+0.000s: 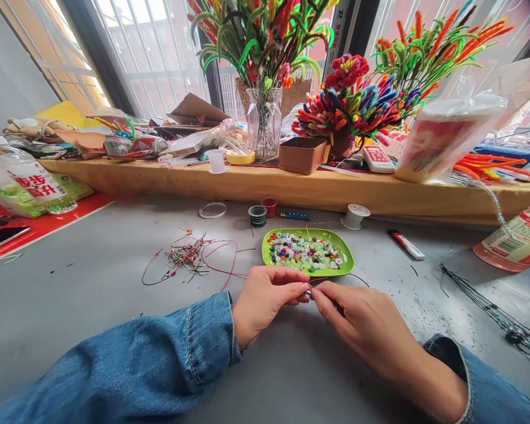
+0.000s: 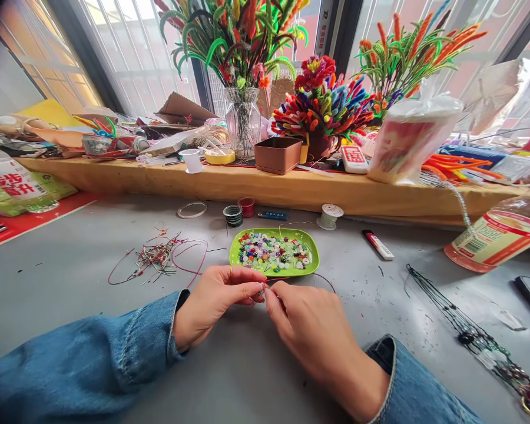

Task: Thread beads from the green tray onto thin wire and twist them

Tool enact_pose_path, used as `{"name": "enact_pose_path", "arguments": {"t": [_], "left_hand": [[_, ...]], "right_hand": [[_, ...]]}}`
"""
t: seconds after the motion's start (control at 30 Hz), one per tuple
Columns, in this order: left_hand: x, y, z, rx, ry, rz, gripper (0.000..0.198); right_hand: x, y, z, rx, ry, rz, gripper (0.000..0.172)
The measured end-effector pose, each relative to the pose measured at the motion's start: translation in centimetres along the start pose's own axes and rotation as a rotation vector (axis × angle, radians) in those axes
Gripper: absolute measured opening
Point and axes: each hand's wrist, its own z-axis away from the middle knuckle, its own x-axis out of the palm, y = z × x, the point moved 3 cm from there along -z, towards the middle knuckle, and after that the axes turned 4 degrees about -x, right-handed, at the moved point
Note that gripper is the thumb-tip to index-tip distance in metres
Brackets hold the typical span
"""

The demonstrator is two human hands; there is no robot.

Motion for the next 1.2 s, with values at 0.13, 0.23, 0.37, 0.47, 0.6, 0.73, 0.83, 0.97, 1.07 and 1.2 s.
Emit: {"name": "enact_pose_path", "arguments": {"t": [0.13,0.23,0.37,0.47,0.6,0.73,0.83,0.97,1.07,1.2], "left_hand": [[-0.02,0.07,-0.09,-0.013,-0.001,0.032,0.020],[-0.03,0.06,-0.15,-0.028,-0.007,0.049,0.021],[-0.07,0.07,-0.09,-0.025,-0.003,0.049,0.020],[-0.07,0.09,-0.01,-0.021,-0.001,0.051,0.020],[-0.07,0.18,0.00,0.008,-0.009,0.051,0.020],[-0.03,0.12,-0.03,0.017,-0.021,0.050,0.024],[0.03,0.01,0.00,0.018,-0.030,0.044,0.020],[0.11,-0.01,0.09,-0.003,-0.042,0.043,0.018],[0.20,0.16,0.16,0.004,-0.075,0.059,0.020],[0.15,0.23,0.20,0.018,-0.108,0.075,0.021]], "right_hand": [[-0.03,0.28,-0.03,0.020,0.027,-0.024,0.032],[-0.05,0.48,-0.15,0.055,0.030,-0.088,0.033],[-0.06,0.41,-0.28,0.093,-0.079,-0.456,0.040],[-0.10,0.28,-0.28,0.120,-0.098,-0.727,0.042],[0.28,0.18,-0.29,0.115,-0.106,-0.808,0.041],[0.68,0.18,-0.37,0.087,-0.111,-0.771,0.042],[0.81,0.23,-0.39,0.070,-0.102,-0.756,0.043],[0.75,0.14,-0.47,0.061,-0.129,-0.848,0.043],[0.61,-0.03,-0.63,0.047,-0.203,-0.980,0.039],[0.30,0.19,-0.80,0.046,-0.200,-1.000,0.022]]}}
